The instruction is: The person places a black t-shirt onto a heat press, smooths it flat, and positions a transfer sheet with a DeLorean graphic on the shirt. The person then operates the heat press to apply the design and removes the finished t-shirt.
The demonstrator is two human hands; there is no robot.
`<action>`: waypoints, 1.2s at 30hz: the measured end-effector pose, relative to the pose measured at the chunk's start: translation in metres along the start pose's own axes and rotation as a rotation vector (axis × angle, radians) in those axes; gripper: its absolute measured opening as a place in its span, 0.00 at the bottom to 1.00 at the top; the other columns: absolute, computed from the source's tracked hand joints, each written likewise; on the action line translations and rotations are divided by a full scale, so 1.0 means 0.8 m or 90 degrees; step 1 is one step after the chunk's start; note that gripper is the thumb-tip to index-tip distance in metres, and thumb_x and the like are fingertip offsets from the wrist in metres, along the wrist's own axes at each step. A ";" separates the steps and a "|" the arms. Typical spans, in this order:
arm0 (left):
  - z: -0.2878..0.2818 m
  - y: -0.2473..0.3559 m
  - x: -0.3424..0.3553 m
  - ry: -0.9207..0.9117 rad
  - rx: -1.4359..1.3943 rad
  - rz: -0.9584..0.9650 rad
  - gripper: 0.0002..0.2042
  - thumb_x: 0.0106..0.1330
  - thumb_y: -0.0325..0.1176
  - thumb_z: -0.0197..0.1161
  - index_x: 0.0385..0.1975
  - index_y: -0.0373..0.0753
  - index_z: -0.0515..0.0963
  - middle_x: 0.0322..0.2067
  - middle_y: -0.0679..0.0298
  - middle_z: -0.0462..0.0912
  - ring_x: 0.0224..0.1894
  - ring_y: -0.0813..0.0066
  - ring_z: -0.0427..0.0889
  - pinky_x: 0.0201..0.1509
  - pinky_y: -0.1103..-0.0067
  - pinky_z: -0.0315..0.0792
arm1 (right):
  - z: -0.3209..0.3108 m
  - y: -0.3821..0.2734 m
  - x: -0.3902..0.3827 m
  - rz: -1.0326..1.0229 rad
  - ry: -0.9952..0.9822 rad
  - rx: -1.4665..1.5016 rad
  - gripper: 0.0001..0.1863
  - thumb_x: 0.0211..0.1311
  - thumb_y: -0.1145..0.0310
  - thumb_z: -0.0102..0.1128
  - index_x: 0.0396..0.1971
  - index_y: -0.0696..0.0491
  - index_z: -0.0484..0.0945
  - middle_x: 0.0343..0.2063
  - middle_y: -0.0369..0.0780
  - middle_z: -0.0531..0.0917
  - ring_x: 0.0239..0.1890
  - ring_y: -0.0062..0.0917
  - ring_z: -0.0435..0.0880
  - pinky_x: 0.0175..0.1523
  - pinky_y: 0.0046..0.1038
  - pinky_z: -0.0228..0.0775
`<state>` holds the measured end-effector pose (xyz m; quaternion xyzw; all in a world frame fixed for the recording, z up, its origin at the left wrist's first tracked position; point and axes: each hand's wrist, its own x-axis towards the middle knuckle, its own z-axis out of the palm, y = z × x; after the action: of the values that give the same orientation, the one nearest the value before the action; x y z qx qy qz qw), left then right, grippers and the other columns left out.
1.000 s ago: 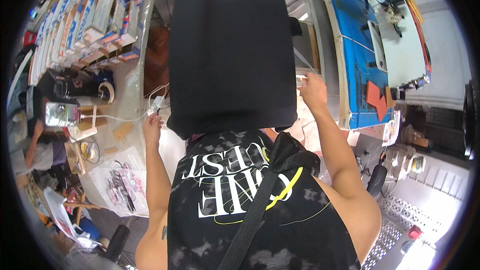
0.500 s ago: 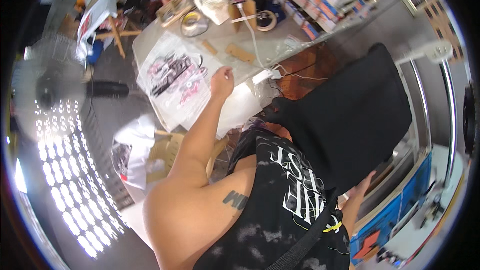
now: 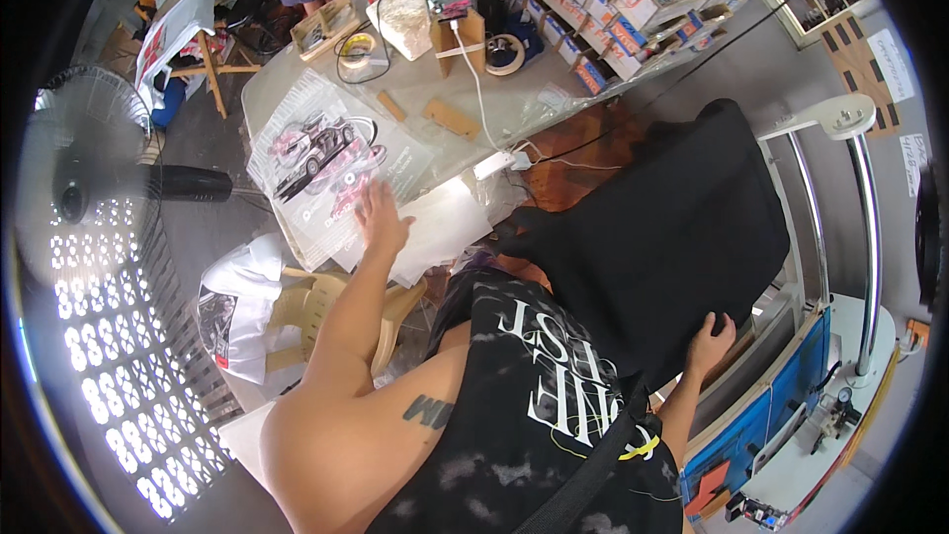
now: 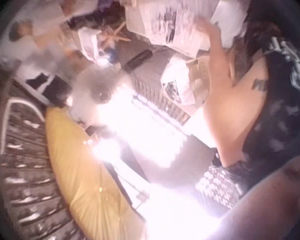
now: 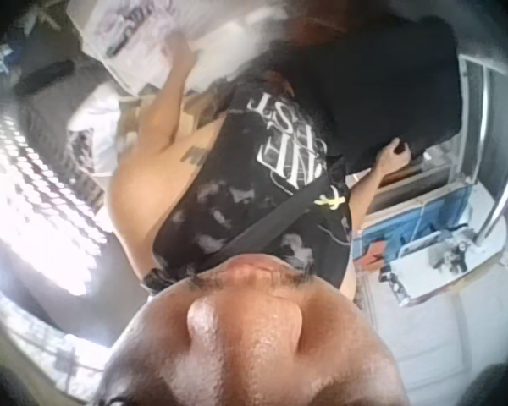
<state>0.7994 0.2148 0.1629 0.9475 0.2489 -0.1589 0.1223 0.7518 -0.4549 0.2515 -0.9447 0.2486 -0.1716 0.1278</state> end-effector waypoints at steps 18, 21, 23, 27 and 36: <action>-0.026 -0.047 0.016 0.151 -0.112 0.140 0.17 0.60 0.39 0.72 0.46 0.38 0.84 0.54 0.54 0.81 0.61 0.53 0.77 0.65 0.63 0.70 | 0.005 -0.039 -0.024 -0.011 0.037 -0.068 0.26 0.71 0.55 0.57 0.61 0.56 0.74 0.67 0.53 0.70 0.71 0.48 0.64 0.74 0.46 0.55; -0.028 -0.045 0.022 0.161 -0.150 0.047 0.10 0.60 0.38 0.72 0.36 0.40 0.88 0.43 0.53 0.87 0.49 0.53 0.85 0.56 0.64 0.76 | 0.005 -0.037 -0.023 -0.008 0.029 -0.073 0.26 0.71 0.55 0.57 0.62 0.56 0.74 0.67 0.53 0.69 0.72 0.48 0.63 0.75 0.47 0.54; -0.030 -0.037 0.024 0.160 -0.153 -0.009 0.09 0.59 0.38 0.72 0.34 0.41 0.89 0.38 0.53 0.89 0.44 0.54 0.87 0.52 0.64 0.78 | 0.006 -0.036 -0.023 -0.008 0.031 -0.069 0.26 0.71 0.54 0.57 0.62 0.56 0.74 0.67 0.52 0.69 0.72 0.48 0.62 0.75 0.47 0.54; -0.041 -0.030 0.029 0.152 -0.172 -0.046 0.10 0.56 0.39 0.75 0.34 0.42 0.89 0.33 0.54 0.89 0.38 0.57 0.88 0.46 0.66 0.79 | 0.007 -0.034 -0.023 -0.013 0.030 -0.067 0.27 0.71 0.54 0.57 0.62 0.55 0.74 0.67 0.52 0.69 0.72 0.48 0.62 0.75 0.47 0.54; -0.010 -0.092 0.069 0.022 -0.392 -0.046 0.12 0.58 0.41 0.76 0.31 0.39 0.87 0.28 0.64 0.87 0.31 0.69 0.82 0.39 0.70 0.74 | 0.007 -0.037 -0.024 -0.035 0.060 -0.083 0.26 0.71 0.54 0.58 0.61 0.56 0.75 0.64 0.53 0.72 0.69 0.48 0.67 0.73 0.46 0.57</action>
<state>0.8090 0.3034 0.1390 0.8591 0.3210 -0.0640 0.3934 0.7509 -0.4196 0.2511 -0.9483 0.2391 -0.2030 0.0493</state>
